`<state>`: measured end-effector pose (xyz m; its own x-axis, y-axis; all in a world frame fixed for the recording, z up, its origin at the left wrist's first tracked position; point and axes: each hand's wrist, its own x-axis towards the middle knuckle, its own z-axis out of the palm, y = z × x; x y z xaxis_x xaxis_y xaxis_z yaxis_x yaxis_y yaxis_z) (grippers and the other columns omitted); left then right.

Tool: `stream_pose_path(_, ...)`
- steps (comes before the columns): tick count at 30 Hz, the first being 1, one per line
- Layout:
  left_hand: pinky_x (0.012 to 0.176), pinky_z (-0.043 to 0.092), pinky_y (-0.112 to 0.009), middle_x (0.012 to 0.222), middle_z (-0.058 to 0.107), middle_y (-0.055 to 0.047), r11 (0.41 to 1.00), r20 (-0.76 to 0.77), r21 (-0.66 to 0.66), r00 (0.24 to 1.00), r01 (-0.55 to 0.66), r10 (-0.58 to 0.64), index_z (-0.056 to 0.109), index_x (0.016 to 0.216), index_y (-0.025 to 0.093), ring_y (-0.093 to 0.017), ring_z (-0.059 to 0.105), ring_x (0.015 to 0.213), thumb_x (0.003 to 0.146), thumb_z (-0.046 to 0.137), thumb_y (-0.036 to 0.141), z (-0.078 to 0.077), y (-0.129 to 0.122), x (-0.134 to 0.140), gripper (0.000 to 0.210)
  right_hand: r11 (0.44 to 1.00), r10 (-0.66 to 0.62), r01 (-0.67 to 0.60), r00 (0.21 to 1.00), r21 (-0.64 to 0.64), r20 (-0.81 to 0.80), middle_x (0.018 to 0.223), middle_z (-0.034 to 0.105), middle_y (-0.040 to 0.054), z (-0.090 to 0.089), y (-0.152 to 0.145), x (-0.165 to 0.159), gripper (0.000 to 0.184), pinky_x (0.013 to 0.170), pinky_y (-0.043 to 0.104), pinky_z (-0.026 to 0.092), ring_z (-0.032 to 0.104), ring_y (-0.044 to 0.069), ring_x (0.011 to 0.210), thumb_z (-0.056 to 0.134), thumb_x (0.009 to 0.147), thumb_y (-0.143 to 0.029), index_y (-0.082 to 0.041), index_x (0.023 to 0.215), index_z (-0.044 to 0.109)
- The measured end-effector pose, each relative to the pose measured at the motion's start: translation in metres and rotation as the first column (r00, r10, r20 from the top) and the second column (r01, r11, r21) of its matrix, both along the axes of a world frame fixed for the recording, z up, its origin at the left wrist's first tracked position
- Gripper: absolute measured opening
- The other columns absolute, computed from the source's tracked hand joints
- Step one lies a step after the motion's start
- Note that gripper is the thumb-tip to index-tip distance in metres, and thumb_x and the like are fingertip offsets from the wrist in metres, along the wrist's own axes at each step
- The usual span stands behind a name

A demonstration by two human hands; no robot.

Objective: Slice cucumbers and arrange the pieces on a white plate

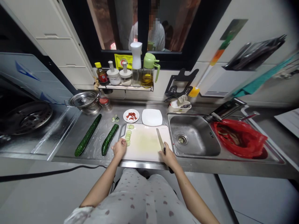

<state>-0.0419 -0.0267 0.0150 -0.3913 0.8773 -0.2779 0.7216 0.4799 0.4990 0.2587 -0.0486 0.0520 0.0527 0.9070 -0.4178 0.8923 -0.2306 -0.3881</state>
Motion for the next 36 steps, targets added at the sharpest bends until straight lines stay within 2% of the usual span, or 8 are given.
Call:
stream_pose_path(6, 0.089, 0.032, -0.04, 0.097, 0.07, -0.004, 1.0, -0.091, 0.012, 0.996, 0.02, -0.019, 0.062, 0.099, 0.027, -0.025, 0.057, 0.103, 0.083, 0.054, 0.025, 0.002, 0.002, 0.001, 0.019, 0.999, -0.023, 0.021, 0.998, 0.028, 0.061, 0.125, 0.061, 0.0157, -0.004, -0.007, 0.006, 0.062, 0.087, 0.029, 0.04, 0.061, 0.024, 0.107, 0.039, 0.094, -0.027, -0.013, 0.15, 0.018)
stream_pose_path(10, 0.091, 0.033, -0.041, 0.107, 0.068, -0.006, 0.997, -0.092, 0.078, 0.996, 0.019, -0.011, 0.062, 0.107, 0.028, -0.026, 0.055, 0.107, 0.084, 0.053, 0.028, 0.008, 0.016, 0.007, 0.025, 0.997, -0.027, 0.021, 0.995, 0.068, 0.099, 0.115, 0.066, 0.0163, -0.006, -0.01, 0.005, 0.061, 0.081, 0.028, 0.04, 0.063, 0.024, 0.1, 0.039, 0.095, -0.029, -0.011, 0.15, 0.019)
stream_pose_path(12, 0.093, 0.033, -0.042, 0.109, 0.066, -0.006, 0.995, -0.087, 0.093, 0.996, 0.017, -0.009, 0.062, 0.11, 0.028, -0.028, 0.055, 0.108, 0.084, 0.053, 0.03, 0.011, 0.029, 0.013, 0.028, 0.998, -0.034, 0.026, 0.991, 0.06, 0.129, 0.108, 0.068, 0.0166, -0.007, -0.01, 0.005, 0.053, 0.079, 0.028, 0.039, 0.064, 0.024, 0.097, 0.039, 0.096, -0.032, -0.008, 0.143, 0.032)
stream_pose_path(14, 0.093, 0.033, -0.043, 0.112, 0.065, -0.007, 0.996, -0.088, 0.094, 0.996, 0.01, -0.001, 0.062, 0.114, 0.028, -0.029, 0.054, 0.11, 0.084, 0.052, 0.032, 0.014, 0.044, 0.019, 0.031, 0.999, -0.037, 0.034, 0.984, 0.026, 0.171, 0.101, 0.07, 0.0165, -0.007, -0.009, 0.004, 0.043, 0.077, 0.027, 0.039, 0.065, 0.023, 0.094, 0.037, 0.097, -0.034, -0.008, 0.129, 0.049)
stream_pose_path(16, 0.094, 0.032, -0.045, 0.115, 0.063, -0.008, 0.996, -0.101, 0.089, 0.995, 0.017, -0.008, 0.061, 0.117, 0.029, -0.03, 0.052, 0.112, 0.085, 0.052, 0.033, 0.016, 0.058, 0.024, 0.034, 0.999, -0.035, 0.037, 0.978, -0.007, 0.208, 0.097, 0.07, 0.0164, -0.006, -0.008, 0.004, 0.038, 0.075, 0.027, 0.038, 0.065, 0.023, 0.092, 0.035, 0.098, -0.035, -0.009, 0.114, 0.057)
stream_pose_path(25, 0.095, 0.03, -0.046, 0.121, 0.059, -0.012, 0.994, -0.255, 0.005, 0.961, 0.111, -0.106, 0.061, 0.119, 0.028, -0.032, 0.048, 0.116, 0.085, 0.051, 0.037, 0.008, 0.098, 0.028, 0.036, 0.997, -0.025, 0.04, 0.971, -0.061, 0.236, 0.1, 0.07, 0.0162, -0.001, -0.005, 0.003, 0.036, 0.072, 0.027, 0.037, 0.065, 0.023, 0.094, 0.032, 0.1, -0.036, -0.011, 0.11, 0.056)
stream_pose_path(31, 0.094, 0.029, -0.045, 0.121, 0.058, -0.014, 0.987, -0.297, -0.007, 0.942, 0.159, -0.154, 0.062, 0.119, 0.025, -0.032, 0.048, 0.116, 0.087, 0.048, 0.034, 0.003, 0.102, 0.031, 0.035, 0.998, 0.012, 0.001, 0.972, -0.057, 0.235, 0.1, 0.07, 0.0161, -0.003, -0.006, 0.005, 0.036, 0.07, 0.027, 0.036, 0.065, 0.023, 0.095, 0.031, 0.1, -0.036, -0.011, 0.109, 0.056)
stream_pose_path(36, 0.095, 0.029, -0.043, 0.121, 0.059, -0.013, 0.992, -0.272, 0.0, 0.955, 0.126, -0.121, 0.06, 0.116, 0.026, -0.03, 0.048, 0.116, 0.085, 0.052, 0.03, 0.001, 0.104, 0.03, 0.033, 0.998, 0.006, 0.008, 0.972, -0.058, 0.235, 0.099, 0.07, 0.0155, -0.002, -0.005, 0.005, 0.034, 0.07, 0.026, 0.036, 0.065, 0.022, 0.093, 0.032, 0.1, -0.035, -0.012, 0.108, 0.056)
